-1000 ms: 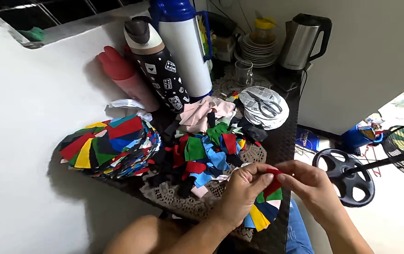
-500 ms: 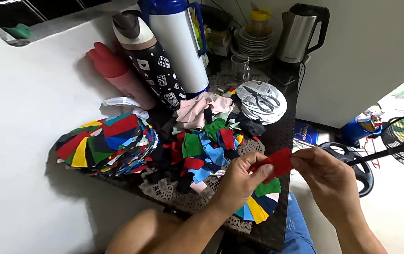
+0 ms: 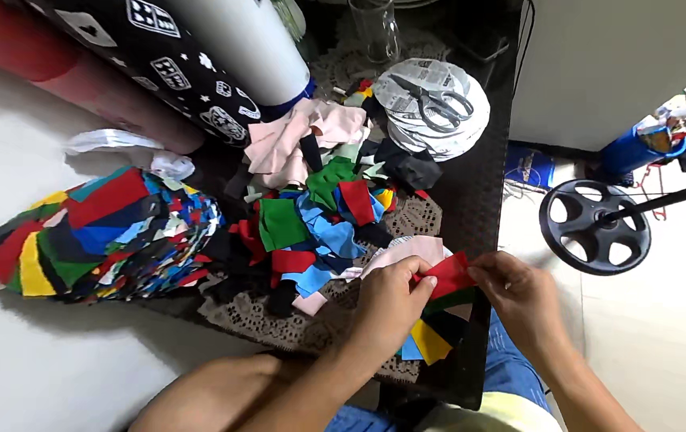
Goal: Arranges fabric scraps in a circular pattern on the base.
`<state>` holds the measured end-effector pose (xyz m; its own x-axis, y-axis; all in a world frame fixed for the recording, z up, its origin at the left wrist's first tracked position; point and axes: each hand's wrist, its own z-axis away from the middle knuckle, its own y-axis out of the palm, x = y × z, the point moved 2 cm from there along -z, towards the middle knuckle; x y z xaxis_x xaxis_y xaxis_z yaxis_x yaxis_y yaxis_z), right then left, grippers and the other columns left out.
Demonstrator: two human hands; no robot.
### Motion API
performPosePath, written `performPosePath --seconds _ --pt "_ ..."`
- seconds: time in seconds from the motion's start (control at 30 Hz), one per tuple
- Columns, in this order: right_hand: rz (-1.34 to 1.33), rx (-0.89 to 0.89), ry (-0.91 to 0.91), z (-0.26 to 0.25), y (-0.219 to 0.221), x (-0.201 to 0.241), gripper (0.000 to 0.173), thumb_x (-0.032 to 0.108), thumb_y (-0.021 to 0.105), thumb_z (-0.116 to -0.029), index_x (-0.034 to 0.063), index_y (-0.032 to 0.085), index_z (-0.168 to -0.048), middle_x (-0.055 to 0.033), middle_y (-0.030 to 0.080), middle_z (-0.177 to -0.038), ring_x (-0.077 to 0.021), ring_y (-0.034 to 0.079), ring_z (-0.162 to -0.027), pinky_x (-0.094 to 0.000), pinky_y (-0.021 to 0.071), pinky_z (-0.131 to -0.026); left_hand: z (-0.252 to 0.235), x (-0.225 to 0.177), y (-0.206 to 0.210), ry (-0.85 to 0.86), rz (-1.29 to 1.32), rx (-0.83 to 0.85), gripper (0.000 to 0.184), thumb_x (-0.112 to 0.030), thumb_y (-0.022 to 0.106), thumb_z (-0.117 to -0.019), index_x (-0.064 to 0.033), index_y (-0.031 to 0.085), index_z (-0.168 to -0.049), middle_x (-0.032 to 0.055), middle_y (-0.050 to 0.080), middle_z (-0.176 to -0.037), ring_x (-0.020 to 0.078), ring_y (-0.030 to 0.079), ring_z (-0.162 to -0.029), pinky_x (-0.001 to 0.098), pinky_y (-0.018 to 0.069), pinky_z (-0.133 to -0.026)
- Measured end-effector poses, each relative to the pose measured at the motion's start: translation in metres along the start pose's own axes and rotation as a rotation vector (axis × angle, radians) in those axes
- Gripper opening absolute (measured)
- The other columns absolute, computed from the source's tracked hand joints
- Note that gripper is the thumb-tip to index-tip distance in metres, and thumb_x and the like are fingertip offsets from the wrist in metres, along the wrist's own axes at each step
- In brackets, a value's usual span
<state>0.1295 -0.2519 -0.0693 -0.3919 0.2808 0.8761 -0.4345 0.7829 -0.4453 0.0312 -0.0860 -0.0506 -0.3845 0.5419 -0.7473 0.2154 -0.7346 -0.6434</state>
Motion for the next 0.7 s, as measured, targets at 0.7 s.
performPosePath --seconds 0.7 --pt "0.432 -0.044 -0.093 0.008 0.014 -0.012 0.015 0.016 0.064 -0.0943 0.0075 0.075 -0.089 -0.0054 0.073 -0.078 -0.0191 0.07 -0.072 -0.0395 0.0541 -0.067 0.002 0.008 0.009 0.122 -0.306 -0.069 0.017 -0.022 0.061 -0.095 -0.0114 0.074 -0.093 -0.0016 0.067 -0.069 0.01 0.064 -0.062 0.0314 0.0525 -0.063"
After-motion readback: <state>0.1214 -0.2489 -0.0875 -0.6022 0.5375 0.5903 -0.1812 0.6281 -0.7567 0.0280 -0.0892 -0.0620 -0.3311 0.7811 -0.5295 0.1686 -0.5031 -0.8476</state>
